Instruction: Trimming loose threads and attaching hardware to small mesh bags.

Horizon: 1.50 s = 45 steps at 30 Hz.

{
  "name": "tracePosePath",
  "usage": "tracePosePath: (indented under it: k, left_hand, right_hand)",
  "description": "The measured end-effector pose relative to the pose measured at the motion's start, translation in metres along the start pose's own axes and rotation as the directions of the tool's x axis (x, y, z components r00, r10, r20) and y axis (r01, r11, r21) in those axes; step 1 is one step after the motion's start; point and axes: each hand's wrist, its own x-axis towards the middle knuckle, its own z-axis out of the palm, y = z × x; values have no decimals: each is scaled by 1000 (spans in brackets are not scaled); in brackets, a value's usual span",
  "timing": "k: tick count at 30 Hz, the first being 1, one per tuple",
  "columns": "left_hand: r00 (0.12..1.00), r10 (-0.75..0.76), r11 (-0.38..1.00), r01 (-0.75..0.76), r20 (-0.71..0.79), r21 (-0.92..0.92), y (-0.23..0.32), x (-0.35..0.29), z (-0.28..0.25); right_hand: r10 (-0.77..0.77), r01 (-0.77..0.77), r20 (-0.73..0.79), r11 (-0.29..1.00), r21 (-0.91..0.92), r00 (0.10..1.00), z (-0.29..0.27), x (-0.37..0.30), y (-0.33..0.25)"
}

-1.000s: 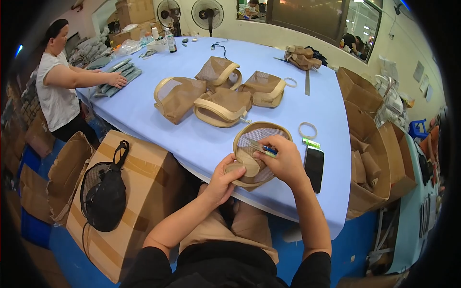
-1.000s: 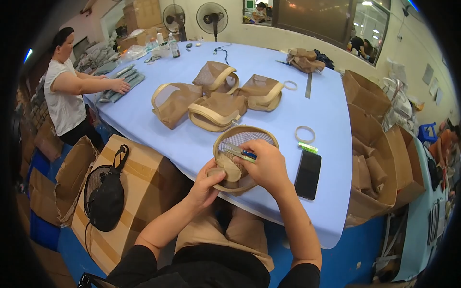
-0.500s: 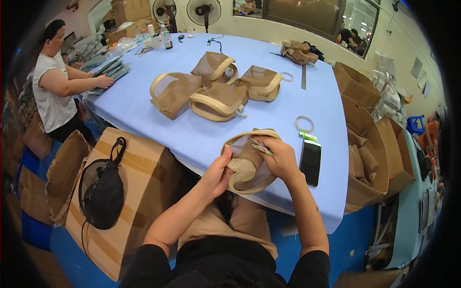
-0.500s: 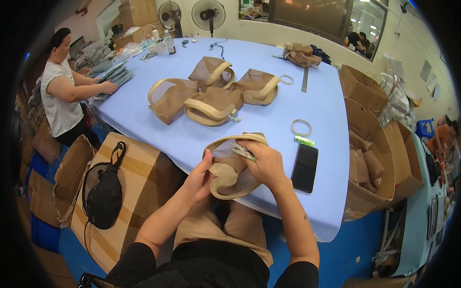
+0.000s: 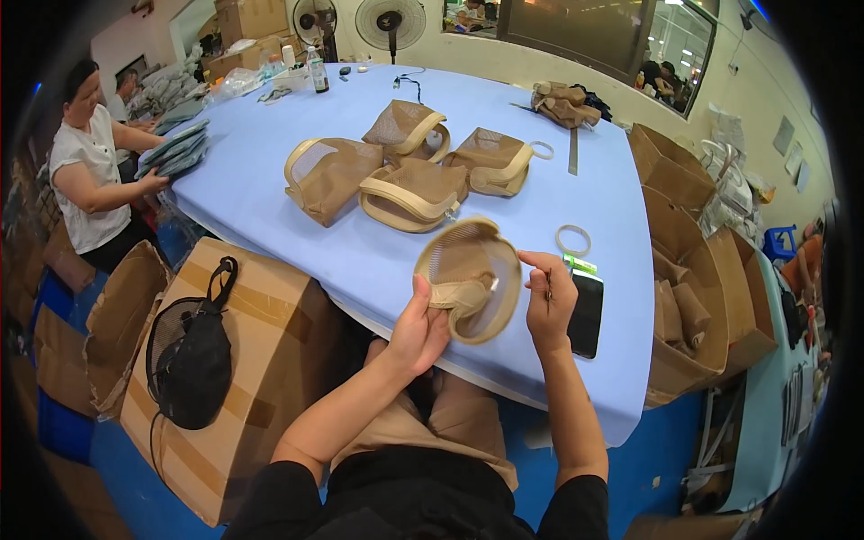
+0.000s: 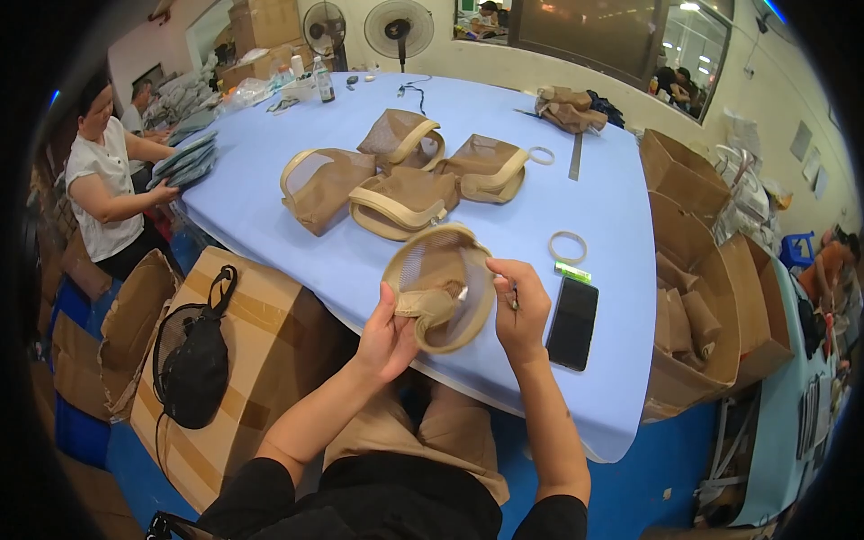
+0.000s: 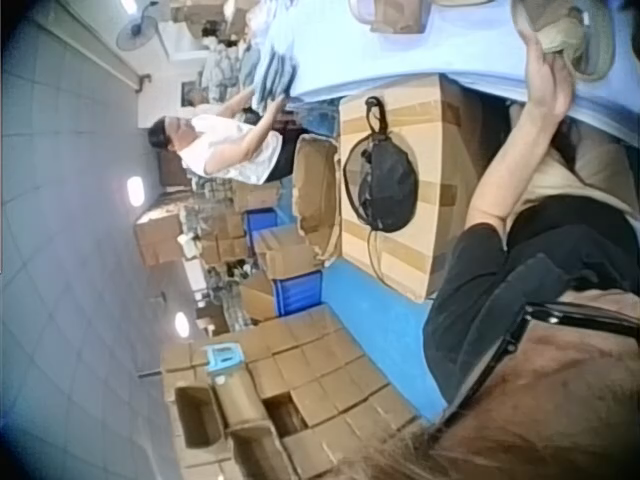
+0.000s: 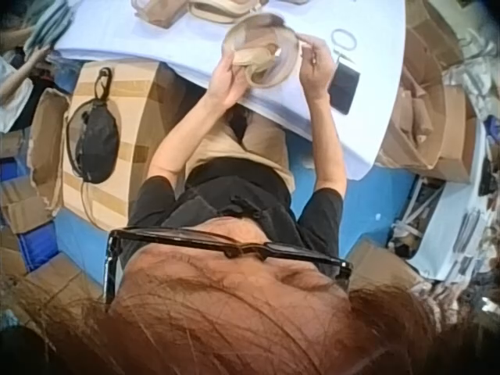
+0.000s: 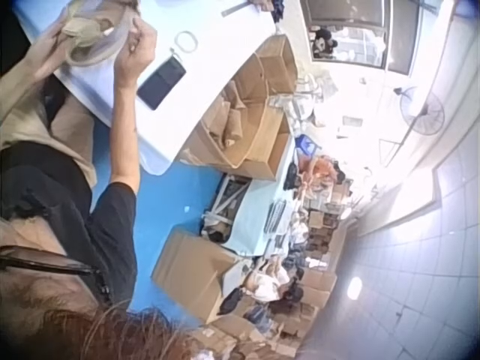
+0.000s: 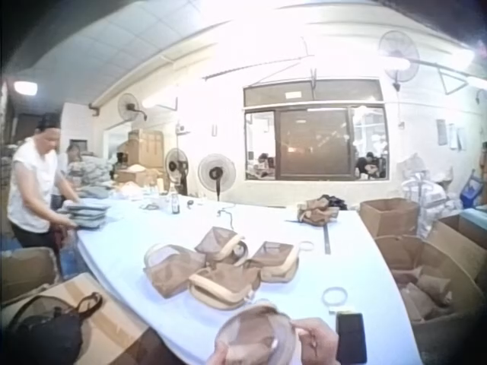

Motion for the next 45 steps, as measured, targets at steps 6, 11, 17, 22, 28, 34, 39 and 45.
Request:
tracePosePath:
  k: [6,11,17,22,28,34,39,45]
  left_hand:
    - [989,133,986,-125,-64,113,-8,8,-1]
    - [996,87,974,-77,-36,214,-16,6,-8]
    - [997,67,959,-54,-35,276,-17,5,-7]
    - [996,70,974,-56,-59,220,-14,7,-2]
    - [995,84,972,-70,-54,226,-11,8,-12]
    - [993,111,992,-108,-34,63,-5,5,-10]
    - [992,126,990,-127,-24,-67,2,0,-4]
    - [984,165,969,-176,-73,-174,-2,-3,-5]
  right_hand:
    - [-165,200,286,975,-98,944,8,-3,-20]
    - [-169,210,319,973,-99,932,17,-12,-15]
    - [-119,168,327,978,-127,938,18,-11,-15]
    - [94,-99,242,995,11,966,11,-13,-20]
    - [110,-97,342,994,-53,933,-15,-21,-20]
    - [337,-340,290,939,-39,896,-17,-26,-10]
    - [228,-212,298,974,-87,927,-6,-28,-13]
    - [111,-81,177,982,-168,978,8,-27,-25]
